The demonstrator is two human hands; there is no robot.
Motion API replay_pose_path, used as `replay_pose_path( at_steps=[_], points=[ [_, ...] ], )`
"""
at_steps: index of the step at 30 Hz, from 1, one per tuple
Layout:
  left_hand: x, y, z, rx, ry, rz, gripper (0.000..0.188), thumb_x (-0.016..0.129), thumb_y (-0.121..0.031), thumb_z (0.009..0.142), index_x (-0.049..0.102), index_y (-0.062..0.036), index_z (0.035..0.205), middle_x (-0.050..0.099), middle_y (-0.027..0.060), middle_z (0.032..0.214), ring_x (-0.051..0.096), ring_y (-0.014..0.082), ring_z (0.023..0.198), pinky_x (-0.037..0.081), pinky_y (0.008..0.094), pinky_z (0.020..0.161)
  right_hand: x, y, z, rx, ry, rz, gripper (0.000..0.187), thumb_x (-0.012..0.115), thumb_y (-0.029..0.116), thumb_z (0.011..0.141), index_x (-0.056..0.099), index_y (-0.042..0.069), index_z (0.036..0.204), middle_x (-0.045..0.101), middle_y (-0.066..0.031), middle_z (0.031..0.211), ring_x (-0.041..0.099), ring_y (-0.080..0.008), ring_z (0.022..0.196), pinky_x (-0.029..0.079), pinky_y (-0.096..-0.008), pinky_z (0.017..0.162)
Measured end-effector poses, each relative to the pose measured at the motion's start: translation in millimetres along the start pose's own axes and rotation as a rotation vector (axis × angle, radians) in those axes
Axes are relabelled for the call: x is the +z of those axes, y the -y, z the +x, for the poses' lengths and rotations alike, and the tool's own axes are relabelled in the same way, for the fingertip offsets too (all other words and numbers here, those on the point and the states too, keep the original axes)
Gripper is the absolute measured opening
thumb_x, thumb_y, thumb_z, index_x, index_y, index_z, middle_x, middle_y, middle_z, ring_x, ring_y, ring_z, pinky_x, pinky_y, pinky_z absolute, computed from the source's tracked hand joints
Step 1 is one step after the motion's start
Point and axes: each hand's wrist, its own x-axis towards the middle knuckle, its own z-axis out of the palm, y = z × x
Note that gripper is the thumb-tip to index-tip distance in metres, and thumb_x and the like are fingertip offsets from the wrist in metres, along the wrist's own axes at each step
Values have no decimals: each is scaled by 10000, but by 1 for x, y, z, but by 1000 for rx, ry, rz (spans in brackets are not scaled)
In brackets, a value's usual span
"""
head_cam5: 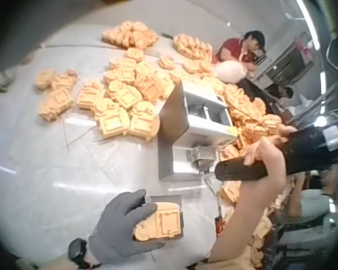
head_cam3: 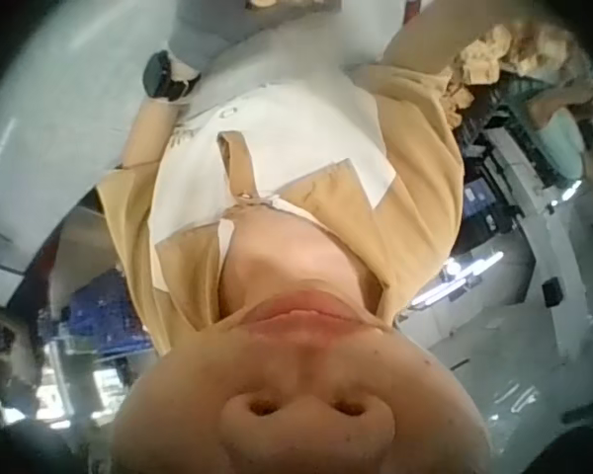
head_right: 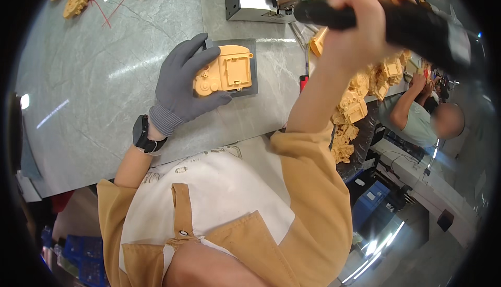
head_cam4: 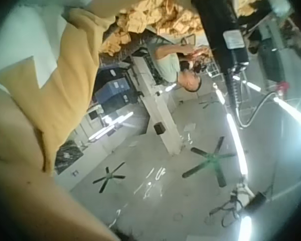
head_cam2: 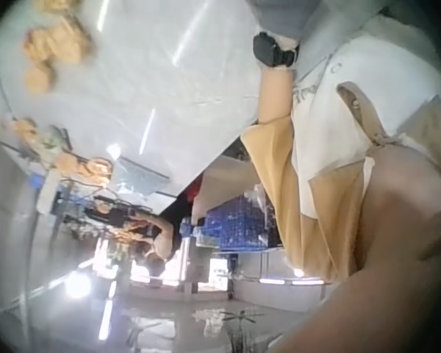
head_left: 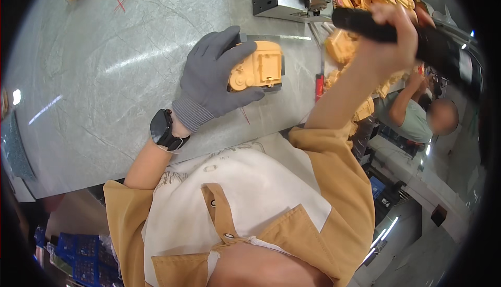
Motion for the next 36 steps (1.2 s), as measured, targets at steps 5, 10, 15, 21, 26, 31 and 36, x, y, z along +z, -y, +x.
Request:
replay_pose_path(
  at_steps=[5,10,15,21,26,31,36],
  points=[
    [0,1,2,-1,23,-3,731,800,-345,574,505,-113,1201,455,195,1264,465,359,1135,381,434,947,10,-27,6,-8,-44,-102,330,554,-144,636,445,-23,922,526,-133,595,500,-211,444,464,-357,493],
    [1,2,-5,0,-15,4,739,799,-336,584,472,-105,1205,459,205,1254,475,362,1123,388,437,938,8,-27,-2,30,54,-92,307,566,-127,632,462,-2,893,522,-85,580,517,-185,432,455,-291,480],
    [6,5,-4,-14,-70,-66,750,806,-331,571,442,-62,1169,466,199,1248,464,367,1137,388,439,942,3,11,-49,127,155,174,425,565,-103,689,400,23,1060,498,-69,586,501,-183,479,459,-358,499],
    [6,1,-7,-90,-47,-63,768,819,-300,539,428,-52,1152,475,189,1237,461,368,1144,394,430,941,43,30,-74,166,288,202,435,544,-69,717,334,36,1082,498,-77,575,496,-188,488,474,-364,549],
    [6,-1,-3,-47,-156,-66,710,813,-338,550,470,-16,1084,548,202,1123,556,347,996,398,450,954,45,17,-66,147,344,147,424,553,-69,716,321,29,1058,536,-83,594,536,-180,520,479,-339,547],
    [6,0,-1,-14,-164,-88,718,826,-319,536,475,-25,1089,558,189,1101,576,321,963,407,447,949,56,13,-72,225,378,-55,364,463,-18,737,379,18,1089,443,-100,616,446,-204,485,424,-406,550],
    [7,4,-2,-23,-176,-127,715,828,-327,528,476,-38,1079,561,178,1090,566,307,975,401,447,960,60,8,-69,247,468,-128,346,478,-32,736,380,17,1064,450,-104,616,441,-198,483,423,-408,535]
  ],
)
